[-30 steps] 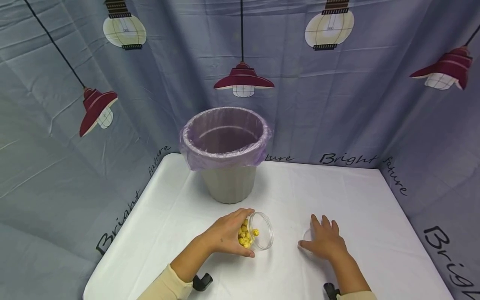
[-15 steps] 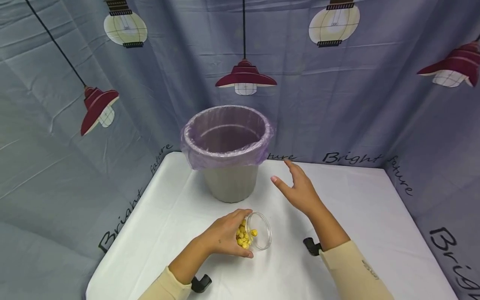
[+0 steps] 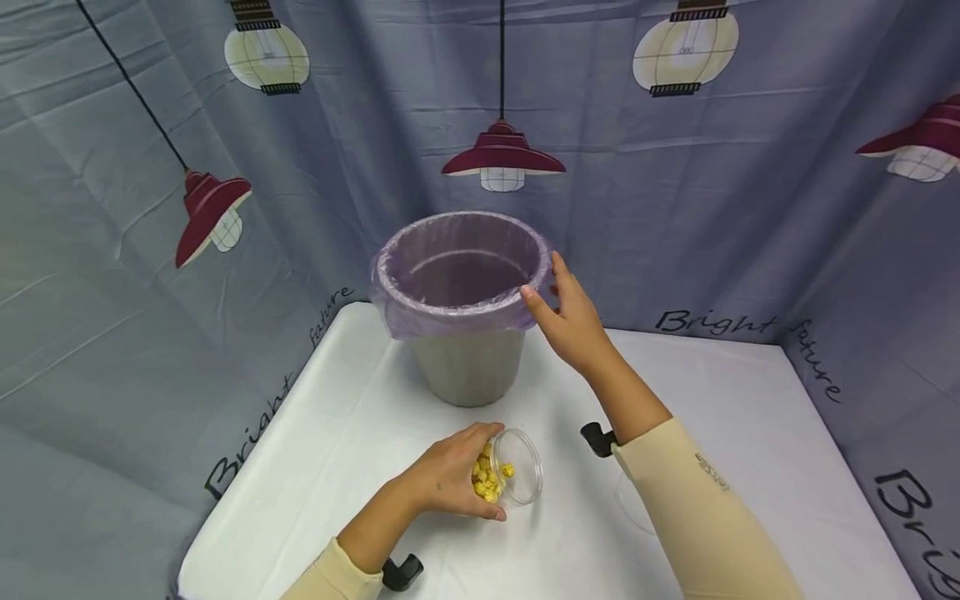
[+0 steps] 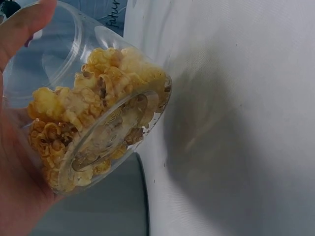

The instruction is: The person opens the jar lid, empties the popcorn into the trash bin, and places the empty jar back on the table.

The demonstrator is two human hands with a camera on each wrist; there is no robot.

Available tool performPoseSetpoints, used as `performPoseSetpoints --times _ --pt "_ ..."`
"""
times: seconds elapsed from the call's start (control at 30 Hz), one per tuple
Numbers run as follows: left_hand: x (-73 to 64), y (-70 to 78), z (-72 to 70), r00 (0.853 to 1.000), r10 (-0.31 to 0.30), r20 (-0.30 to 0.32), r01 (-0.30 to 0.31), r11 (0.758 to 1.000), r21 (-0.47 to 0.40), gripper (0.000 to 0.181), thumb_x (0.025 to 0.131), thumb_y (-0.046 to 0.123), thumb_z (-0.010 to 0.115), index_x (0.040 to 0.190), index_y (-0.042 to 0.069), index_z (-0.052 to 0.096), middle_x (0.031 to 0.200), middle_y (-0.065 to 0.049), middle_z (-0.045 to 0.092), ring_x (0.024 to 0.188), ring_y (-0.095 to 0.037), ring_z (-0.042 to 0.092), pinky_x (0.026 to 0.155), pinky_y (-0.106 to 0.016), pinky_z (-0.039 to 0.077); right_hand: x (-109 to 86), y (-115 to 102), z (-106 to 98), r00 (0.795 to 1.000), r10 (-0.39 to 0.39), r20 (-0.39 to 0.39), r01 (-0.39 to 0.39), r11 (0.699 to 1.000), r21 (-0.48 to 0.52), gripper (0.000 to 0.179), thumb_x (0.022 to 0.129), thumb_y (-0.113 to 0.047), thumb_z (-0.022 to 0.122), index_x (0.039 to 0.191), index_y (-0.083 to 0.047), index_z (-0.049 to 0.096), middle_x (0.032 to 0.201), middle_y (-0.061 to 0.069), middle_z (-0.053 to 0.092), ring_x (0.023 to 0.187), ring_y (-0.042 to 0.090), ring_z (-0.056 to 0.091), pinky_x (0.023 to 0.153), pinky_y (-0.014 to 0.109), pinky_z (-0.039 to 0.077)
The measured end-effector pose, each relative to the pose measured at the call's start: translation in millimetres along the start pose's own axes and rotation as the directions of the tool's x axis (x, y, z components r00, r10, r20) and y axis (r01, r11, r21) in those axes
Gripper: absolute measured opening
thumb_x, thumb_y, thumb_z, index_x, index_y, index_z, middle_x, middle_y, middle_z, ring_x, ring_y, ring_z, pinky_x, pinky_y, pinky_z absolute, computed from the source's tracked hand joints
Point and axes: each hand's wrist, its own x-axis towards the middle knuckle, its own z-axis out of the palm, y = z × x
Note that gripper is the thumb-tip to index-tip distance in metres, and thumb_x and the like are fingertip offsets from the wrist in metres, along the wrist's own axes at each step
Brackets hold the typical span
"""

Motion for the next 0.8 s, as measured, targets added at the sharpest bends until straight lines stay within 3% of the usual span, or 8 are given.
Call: performPoseSetpoints --times 0.23,0.4,0.57,0.8 --pt "-6.2 -0.5 -3.3 1.000 -0.030 -0.007 0.030 1.000 -0.002 0.115 0.063 0.069 0.082 0.153 0.016 0.034 0.147 0.005 0.047 0.132 -0.011 0.049 0.105 -0.036 0.046 12.3 -6.6 3.8 0.999 0.022 -0.023 -0.024 0.996 -0.085 0.078 0.099 -0.061 0.045 0.161 -0.026 0.013 0.166 0.009 0.014 0.142 0.040 0.036 0.104 0.067 0.037" --pt "-14.4 -6.4 -5.8 0.997 -0.069 -0.040 0.068 0.997 -0.019 0.115 0.061 0.067 0.084 0.152 0.017 0.034 0.147 0.006 0.047 0.131 -0.011 0.050 0.104 -0.037 0.047 20.6 -2.7 13.4 0.997 0.073 -0.031 -0.076 0.990 -0.122 0.084 0.095 -0.069 0.044 0.160 -0.022 0.019 0.166 0.013 0.015 0.144 0.042 0.032 0.110 0.068 0.029" --pt "-25.3 -16.6 -12.7 0.989 -0.127 -0.077 0.123 0.991 -0.056 0.115 0.061 0.066 0.085 0.152 0.019 0.034 0.147 0.006 0.048 0.131 -0.012 0.050 0.104 -0.040 0.047 25.6 2.3 26.3 0.993 0.117 -0.035 -0.120 0.990 -0.080 0.091 0.092 -0.072 0.045 0.161 -0.021 0.016 0.164 0.015 0.019 0.149 0.041 0.019 0.115 0.066 0.020" --pt "-35.2 -30.2 -20.8 0.977 -0.186 -0.101 0.179 0.981 -0.077 0.112 0.062 0.066 0.084 0.151 0.018 0.035 0.147 0.001 0.047 0.131 -0.016 0.051 0.104 -0.043 0.047 26.5 0.4 31.4 0.986 0.161 -0.032 -0.163 0.986 -0.041 0.090 0.093 -0.068 0.048 0.161 -0.024 0.008 0.164 0.018 0.020 0.148 0.044 0.021 0.113 0.067 0.023"
